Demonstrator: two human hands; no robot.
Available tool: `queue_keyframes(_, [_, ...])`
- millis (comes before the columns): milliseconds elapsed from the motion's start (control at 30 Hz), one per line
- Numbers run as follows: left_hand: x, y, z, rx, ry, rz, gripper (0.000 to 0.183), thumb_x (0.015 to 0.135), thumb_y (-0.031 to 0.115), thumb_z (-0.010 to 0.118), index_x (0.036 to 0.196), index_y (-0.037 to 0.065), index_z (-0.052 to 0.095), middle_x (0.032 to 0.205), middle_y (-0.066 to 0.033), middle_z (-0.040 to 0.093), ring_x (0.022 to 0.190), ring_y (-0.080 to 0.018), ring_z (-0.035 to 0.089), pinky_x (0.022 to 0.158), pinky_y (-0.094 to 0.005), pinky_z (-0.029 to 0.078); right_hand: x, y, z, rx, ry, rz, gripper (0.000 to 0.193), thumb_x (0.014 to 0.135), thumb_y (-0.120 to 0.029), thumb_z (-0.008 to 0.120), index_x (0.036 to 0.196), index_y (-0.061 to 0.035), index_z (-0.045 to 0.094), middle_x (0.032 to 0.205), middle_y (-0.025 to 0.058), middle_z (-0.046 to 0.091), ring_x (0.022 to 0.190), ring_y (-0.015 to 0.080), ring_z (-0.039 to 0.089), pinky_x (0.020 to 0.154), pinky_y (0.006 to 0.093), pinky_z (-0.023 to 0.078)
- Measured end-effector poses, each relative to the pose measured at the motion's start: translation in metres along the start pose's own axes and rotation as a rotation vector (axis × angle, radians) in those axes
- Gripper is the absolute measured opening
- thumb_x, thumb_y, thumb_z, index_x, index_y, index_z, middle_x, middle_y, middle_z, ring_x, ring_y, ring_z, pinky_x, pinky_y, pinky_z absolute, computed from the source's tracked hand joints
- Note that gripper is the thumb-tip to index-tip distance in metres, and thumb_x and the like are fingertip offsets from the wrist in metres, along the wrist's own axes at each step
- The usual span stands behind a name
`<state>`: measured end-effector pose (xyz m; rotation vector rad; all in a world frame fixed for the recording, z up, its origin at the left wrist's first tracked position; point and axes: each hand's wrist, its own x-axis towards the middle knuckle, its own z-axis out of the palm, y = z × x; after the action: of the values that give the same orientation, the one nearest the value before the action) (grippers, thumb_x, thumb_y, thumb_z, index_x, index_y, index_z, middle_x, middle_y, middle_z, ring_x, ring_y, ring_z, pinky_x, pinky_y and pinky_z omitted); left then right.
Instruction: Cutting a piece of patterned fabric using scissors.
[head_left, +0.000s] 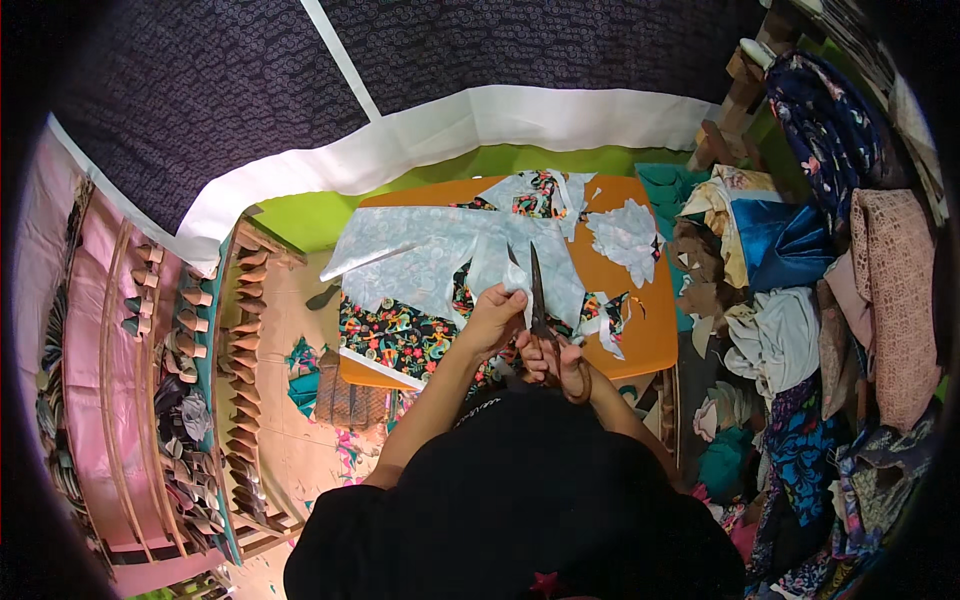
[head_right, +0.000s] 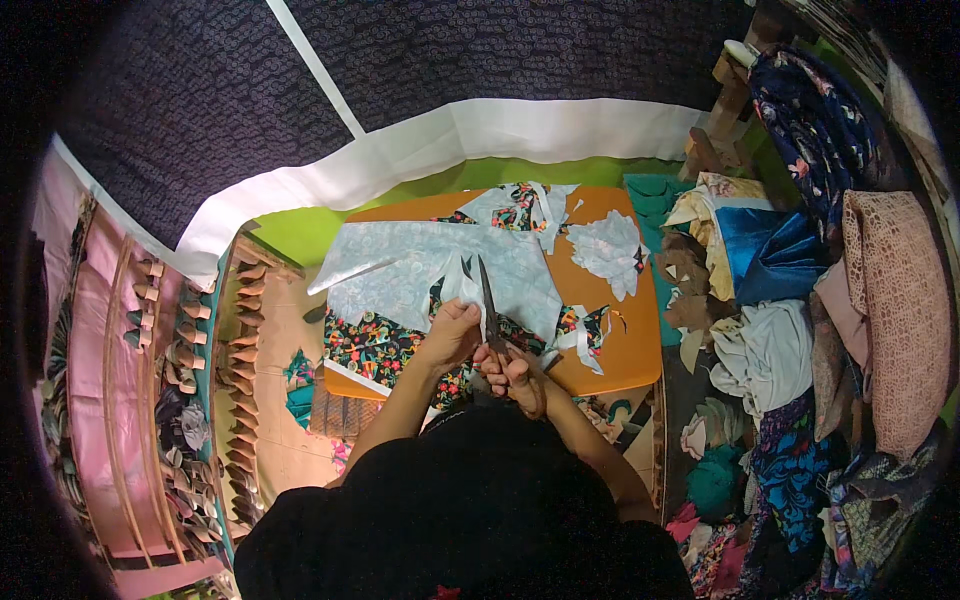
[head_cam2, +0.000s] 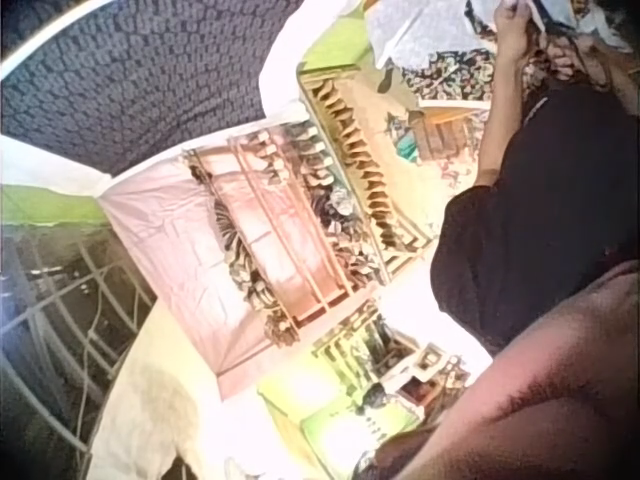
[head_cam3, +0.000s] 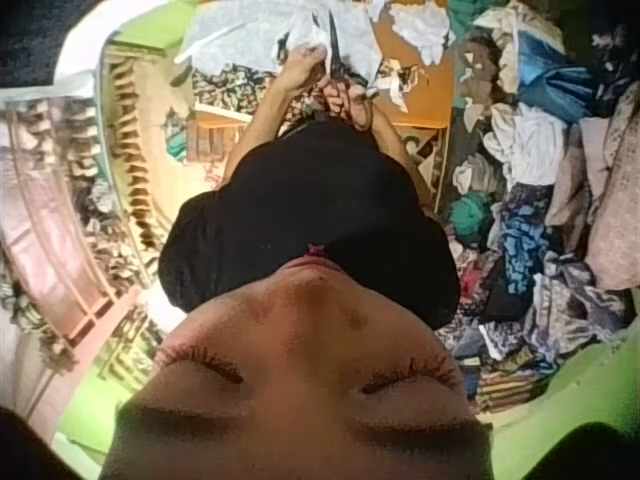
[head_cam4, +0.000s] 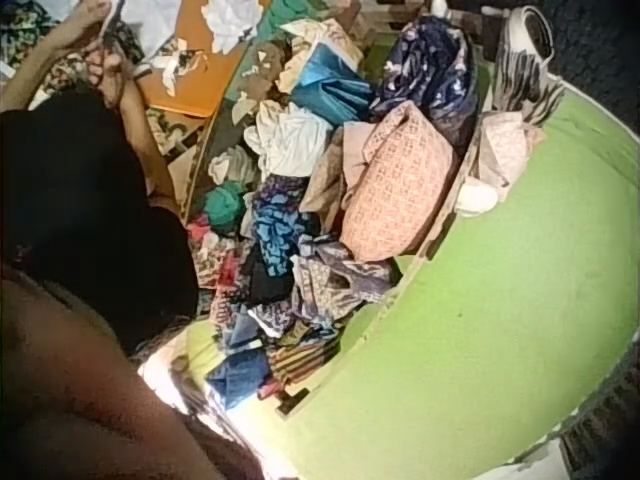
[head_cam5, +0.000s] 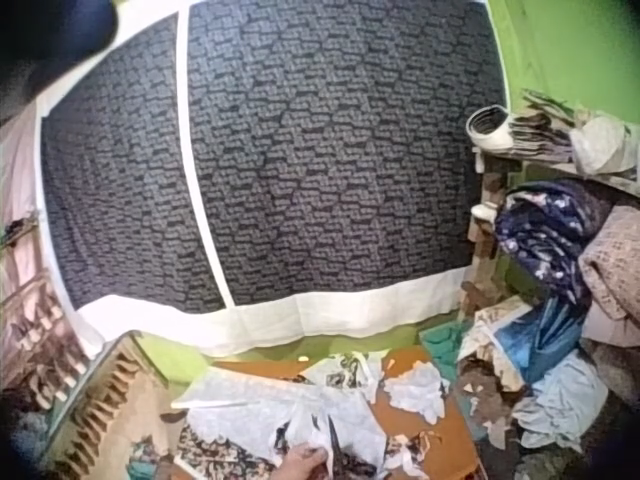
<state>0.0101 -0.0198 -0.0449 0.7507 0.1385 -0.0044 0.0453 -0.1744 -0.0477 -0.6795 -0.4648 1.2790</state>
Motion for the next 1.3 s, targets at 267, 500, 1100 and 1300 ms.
queue_keyframes(267, [0.000,0.002,-0.004,0.148,0.067,0.011,0.019,0.078,0.014,0.056,0.092,0.002,0.053,0.085,-0.0027,0.057,0.077,-0.0095,0.051,0.070,-0.0230,0.039,-0.006,-0.012,0.003,0.206,0.052,0.114,0.057,0.061,-0.043,0.068,0.096,-0.0045,0.045,0.064,-0.0056,0.033,0.051,0.0030,0.032,0.046,0.0174,0.028])
queue_keyframes(500, [-0.002,0.011,-0.008,0.289,0.084,-0.029,0.018,0.076,0.009,0.057,0.092,0.001,0.056,0.085,-0.0023,0.057,0.076,-0.0095,0.052,0.070,-0.0230,0.040,-0.011,-0.015,0.002,-0.066,0.053,0.119,0.077,0.050,-0.065,0.060,0.094,-0.0041,0.043,0.065,-0.0070,0.029,0.052,0.0015,0.028,0.048,0.0154,0.025])
queue_keyframes(1100, [-0.007,0.016,0.003,0.355,0.103,-0.009,0.023,0.067,0.011,0.067,0.086,0.001,0.058,0.079,-0.0014,0.057,0.070,-0.0092,0.052,0.062,-0.0224,0.040,-0.004,-0.009,0.003,0.083,-0.013,0.096,0.070,0.061,-0.058,0.058,0.099,-0.0013,0.043,0.066,-0.0053,0.032,0.054,0.0028,0.033,0.049,0.0189,0.030])
queue_keyframes(1300, [-0.011,0.022,0.007,0.335,0.086,-0.047,0.025,0.066,0.013,0.068,0.086,0.002,0.058,0.079,-0.0005,0.057,0.070,-0.0081,0.051,0.063,-0.0218,0.039,-0.005,0.001,-0.010,0.122,-0.105,0.020,0.062,0.065,-0.051,0.059,0.097,-0.0003,0.044,0.064,-0.0053,0.033,0.051,0.0029,0.032,0.047,0.0188,0.029])
